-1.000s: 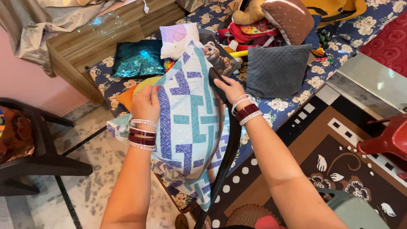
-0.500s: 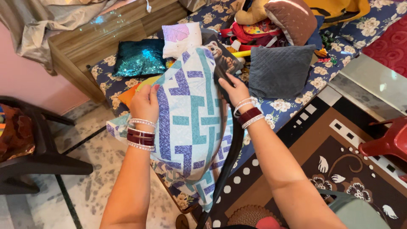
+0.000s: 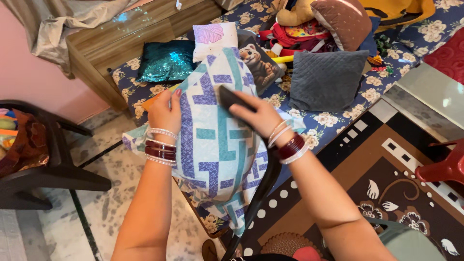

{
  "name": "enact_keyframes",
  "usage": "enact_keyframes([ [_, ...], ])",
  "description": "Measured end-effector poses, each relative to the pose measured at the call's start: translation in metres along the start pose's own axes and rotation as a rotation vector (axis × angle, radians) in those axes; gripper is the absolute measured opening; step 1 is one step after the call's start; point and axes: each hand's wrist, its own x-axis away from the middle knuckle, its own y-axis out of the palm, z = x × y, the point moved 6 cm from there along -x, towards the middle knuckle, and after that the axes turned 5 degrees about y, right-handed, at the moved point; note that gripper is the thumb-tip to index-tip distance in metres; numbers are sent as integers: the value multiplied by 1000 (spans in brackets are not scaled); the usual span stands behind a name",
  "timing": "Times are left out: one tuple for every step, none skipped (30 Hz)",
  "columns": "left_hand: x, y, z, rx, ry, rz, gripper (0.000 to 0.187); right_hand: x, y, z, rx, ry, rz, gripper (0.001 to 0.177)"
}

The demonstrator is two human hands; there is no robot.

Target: The person uses a vacuum cleaner hose to clean a patterned pillow on a bed. They systematically move the nozzle over the pillow's surface, pressing down and lifting the pillow to clean different areas. The person also briefly handles a stuffed tiger toy during the process.

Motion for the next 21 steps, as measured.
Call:
enact_keyframes([
  [-1, 0, 2, -2, 3, -7, 40, 7, 15, -21, 123, -164, -14, 52],
  [-3, 0, 4, -5, 9, -13, 41, 12, 26, -26, 216, -64, 11, 55],
  [-4, -1, 6, 1, 12, -17, 40, 19, 35, -32, 308, 36, 34, 59],
  [-3, -2, 8, 9, 14, -25, 39, 26, 39, -36, 401, 140, 57, 63],
  [-3, -1, 10, 18, 16, -33, 38, 30, 41, -42, 422, 179, 68, 64],
  [-4, -1, 12, 14, 30, -26, 37, 32, 42, -46, 442, 215, 77, 65],
  [-4, 0, 14, 11, 44, -18, 36, 33, 42, -48, 463, 252, 87, 66],
  [-2, 2, 16, 9, 55, -18, 34, 36, 42, -49, 466, 242, 101, 66],
  [0, 3, 16, 4, 56, -17, 34, 39, 41, -50, 468, 232, 115, 66],
  [-1, 5, 16, -3, 59, -14, 35, 41, 41, -49, 471, 218, 130, 66],
  [-1, 6, 16, -9, 62, -10, 35, 42, 41, -49, 458, 183, 151, 65],
  [0, 8, 15, -16, 60, -13, 35, 44, 41, -48, 447, 150, 171, 64],
  [0, 10, 15, -23, 58, -17, 35, 46, 41, -47, 436, 117, 192, 63],
  [2, 11, 15, -29, 55, -21, 35, 46, 42, -44, 432, 130, 186, 63],
  [4, 12, 14, -23, 41, -34, 36, 47, 43, -41, 429, 143, 180, 63],
  [5, 13, 12, -15, 28, -44, 37, 46, 42, -39, 426, 154, 176, 63],
  [6, 14, 12, -8, 15, -54, 38, 45, 42, -36, 428, 172, 160, 63],
  [7, 13, 11, -12, 8, -57, 38, 44, 42, -34, 429, 190, 143, 64],
  [7, 13, 10, -17, 2, -60, 38, 44, 42, -32, 429, 208, 126, 64],
  [7, 13, 10, -19, -3, -63, 38, 42, 41, -31, 418, 205, 118, 64],
  [6, 14, 10, -15, -3, -66, 38, 41, 40, -30, 407, 202, 110, 64],
])
